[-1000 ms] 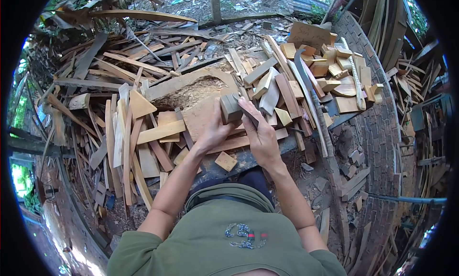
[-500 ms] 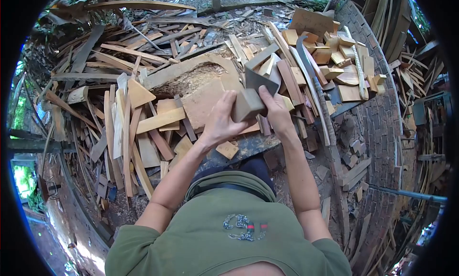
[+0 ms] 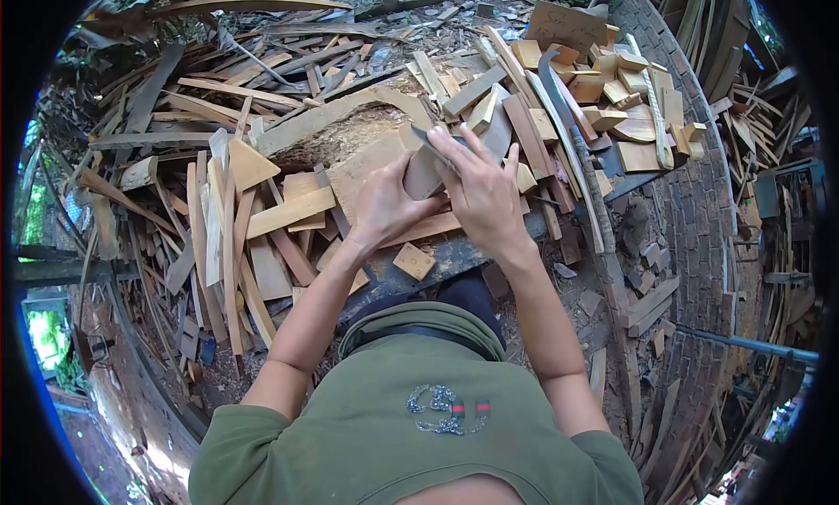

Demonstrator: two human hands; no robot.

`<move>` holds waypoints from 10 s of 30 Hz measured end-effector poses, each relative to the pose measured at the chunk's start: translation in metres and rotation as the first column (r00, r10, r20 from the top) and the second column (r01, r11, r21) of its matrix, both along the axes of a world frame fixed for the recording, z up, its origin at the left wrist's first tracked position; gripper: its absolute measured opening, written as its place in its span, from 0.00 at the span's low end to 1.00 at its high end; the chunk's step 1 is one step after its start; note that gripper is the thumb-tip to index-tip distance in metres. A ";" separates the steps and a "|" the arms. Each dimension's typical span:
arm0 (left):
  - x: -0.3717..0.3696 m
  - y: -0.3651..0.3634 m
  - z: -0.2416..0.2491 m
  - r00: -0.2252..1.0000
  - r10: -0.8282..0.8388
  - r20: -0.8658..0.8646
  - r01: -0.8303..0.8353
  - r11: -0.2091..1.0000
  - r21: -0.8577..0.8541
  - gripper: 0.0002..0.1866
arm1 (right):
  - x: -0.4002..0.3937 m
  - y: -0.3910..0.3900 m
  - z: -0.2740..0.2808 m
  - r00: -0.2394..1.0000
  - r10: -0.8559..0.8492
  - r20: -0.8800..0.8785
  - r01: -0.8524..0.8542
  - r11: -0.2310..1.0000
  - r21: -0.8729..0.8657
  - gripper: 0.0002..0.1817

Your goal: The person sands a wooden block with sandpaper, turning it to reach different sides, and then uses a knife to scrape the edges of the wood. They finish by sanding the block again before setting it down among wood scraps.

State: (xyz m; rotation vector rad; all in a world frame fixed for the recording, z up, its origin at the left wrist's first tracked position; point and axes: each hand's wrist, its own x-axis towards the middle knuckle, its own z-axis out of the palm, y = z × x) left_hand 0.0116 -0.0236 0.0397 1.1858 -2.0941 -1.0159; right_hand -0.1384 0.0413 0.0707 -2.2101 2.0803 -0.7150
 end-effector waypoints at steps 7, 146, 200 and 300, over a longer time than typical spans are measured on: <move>0.012 0.002 -0.005 0.993 0.014 0.116 -0.011 1.000 -0.025 0.35 | 0.011 0.010 -0.013 0.999 -0.022 -0.043 0.022 1.000 -0.004 0.25; 0.011 0.009 -0.043 0.387 0.751 -0.535 0.663 0.177 0.728 0.25 | 0.018 -0.013 -0.056 0.785 0.011 0.620 0.009 1.000 -0.029 0.26; 0.005 0.014 -0.034 0.785 0.393 -0.479 0.180 0.596 0.783 0.14 | 0.016 -0.005 -0.056 0.696 0.077 0.714 -0.093 0.996 -0.016 0.25; 0.018 0.110 -0.234 0.888 0.208 0.410 -0.337 0.901 0.272 0.46 | -0.091 -0.023 -0.253 0.794 -0.214 0.568 -0.106 0.873 0.477 0.21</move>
